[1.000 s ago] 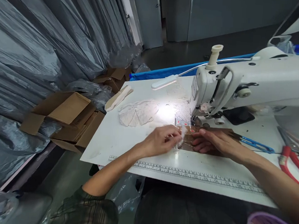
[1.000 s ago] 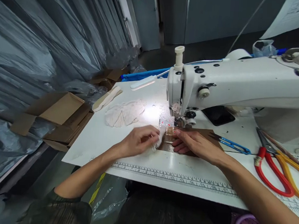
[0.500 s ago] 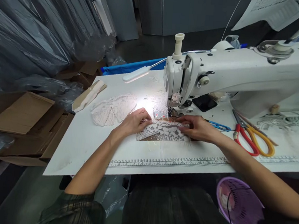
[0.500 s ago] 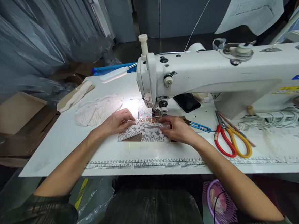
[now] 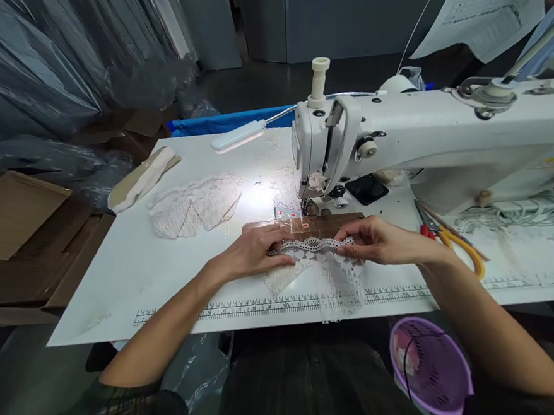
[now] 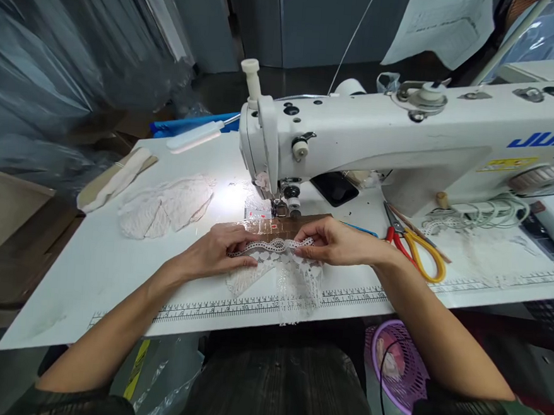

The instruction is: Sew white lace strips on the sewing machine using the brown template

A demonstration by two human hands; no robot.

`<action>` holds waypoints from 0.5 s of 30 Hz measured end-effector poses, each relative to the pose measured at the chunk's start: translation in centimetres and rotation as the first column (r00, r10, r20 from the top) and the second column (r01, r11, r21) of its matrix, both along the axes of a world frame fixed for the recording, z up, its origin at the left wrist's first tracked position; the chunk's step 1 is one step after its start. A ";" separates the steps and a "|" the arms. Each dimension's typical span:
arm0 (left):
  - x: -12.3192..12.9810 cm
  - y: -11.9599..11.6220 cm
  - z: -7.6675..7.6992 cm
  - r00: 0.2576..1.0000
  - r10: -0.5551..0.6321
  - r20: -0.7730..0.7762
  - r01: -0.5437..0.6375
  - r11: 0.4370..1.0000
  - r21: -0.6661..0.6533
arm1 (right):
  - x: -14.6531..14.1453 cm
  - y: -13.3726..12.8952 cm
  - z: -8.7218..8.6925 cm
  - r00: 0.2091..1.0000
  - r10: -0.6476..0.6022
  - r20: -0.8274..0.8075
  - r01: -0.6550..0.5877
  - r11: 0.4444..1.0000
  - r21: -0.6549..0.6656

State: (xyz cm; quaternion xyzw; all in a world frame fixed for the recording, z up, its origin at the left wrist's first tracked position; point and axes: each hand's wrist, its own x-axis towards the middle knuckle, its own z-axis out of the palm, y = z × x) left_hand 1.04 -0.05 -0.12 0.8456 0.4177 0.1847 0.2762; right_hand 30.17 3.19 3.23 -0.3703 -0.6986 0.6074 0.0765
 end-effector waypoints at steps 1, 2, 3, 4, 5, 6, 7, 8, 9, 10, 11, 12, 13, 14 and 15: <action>0.1 0.1 -0.4 1.000 0.004 -0.028 -0.003 0.999 0.038 | -0.1 0.0 -0.1 1.000 0.017 -0.011 -0.017 1.000 -0.013; 0.2 0.1 -0.5 0.999 0.017 -0.038 -0.014 0.998 0.059 | -0.1 -0.1 -0.1 0.999 0.035 -0.021 -0.036 0.999 -0.032; 0.2 0.0 -0.5 0.999 0.023 -0.026 -0.021 0.998 0.064 | 0.0 -0.2 -0.1 0.998 0.051 -0.029 -0.053 0.997 -0.054; 0.1 -0.1 -0.3 1.000 0.012 0.006 -0.013 0.999 0.050 | 0.1 -0.2 0.0 0.997 0.064 -0.039 -0.066 0.995 -0.076; 0.0 -0.3 0.2 0.998 -0.015 0.056 0.015 1.000 0.009 | 0.4 -0.3 0.0 0.996 0.076 -0.052 -0.081 0.992 -0.098; -0.1 -0.5 0.7 0.991 -0.053 0.122 0.061 0.996 -0.063 | 0.8 -0.4 0.1 0.994 0.091 -0.068 -0.099 0.988 -0.122; -0.2 -0.8 1.3 0.976 -0.092 0.197 0.125 0.979 -0.161 | 1.2 -0.3 0.2 0.990 0.110 -0.086 -0.122 0.981 -0.149; -0.3 -1.1 1.8 0.956 -0.117 0.267 0.191 0.943 -0.271 | 1.6 -0.2 0.1 0.986 0.130 -0.104 -0.147 0.974 -0.172; -0.3 -1.3 2.2 0.940 -0.121 0.319 0.242 0.895 -0.375 | 2.0 -0.1 0.0 0.983 0.144 -0.117 -0.164 0.969 -0.184; -0.3 -1.5 2.5 0.933 -0.102 0.346 0.262 0.852 -0.454 | 2.3 0.2 -0.2 0.982 0.142 -0.122 -0.162 0.970 -0.181; -0.3 -1.6 2.6 0.934 -0.069 0.350 0.247 0.833 -0.495 | 2.4 0.6 -0.4 0.986 0.118 -0.117 -0.136 0.977 -0.163; -0.2 -1.6 2.5 0.942 -0.028 0.334 0.201 0.846 -0.494 | 2.4 1.0 -0.8 0.992 0.074 -0.106 -0.087 0.988 -0.127; -0.2 -1.5 2.2 0.952 0.020 0.305 0.128 0.881 -0.455 | 2.3 1.5 -1.3 0.996 0.012 -0.091 -0.019 0.997 -0.073; -0.2 -1.4 1.8 0.962 0.074 0.264 0.035 0.922 -0.386 | 2.0 2.0 -1.7 0.995 -0.062 -0.076 0.061 0.998 -0.009; -0.3 -1.1 1.3 0.968 0.129 0.214 -0.062 0.954 -0.294 | 1.6 2.5 -2.2 0.989 -0.133 -0.063 0.137 0.988 0.065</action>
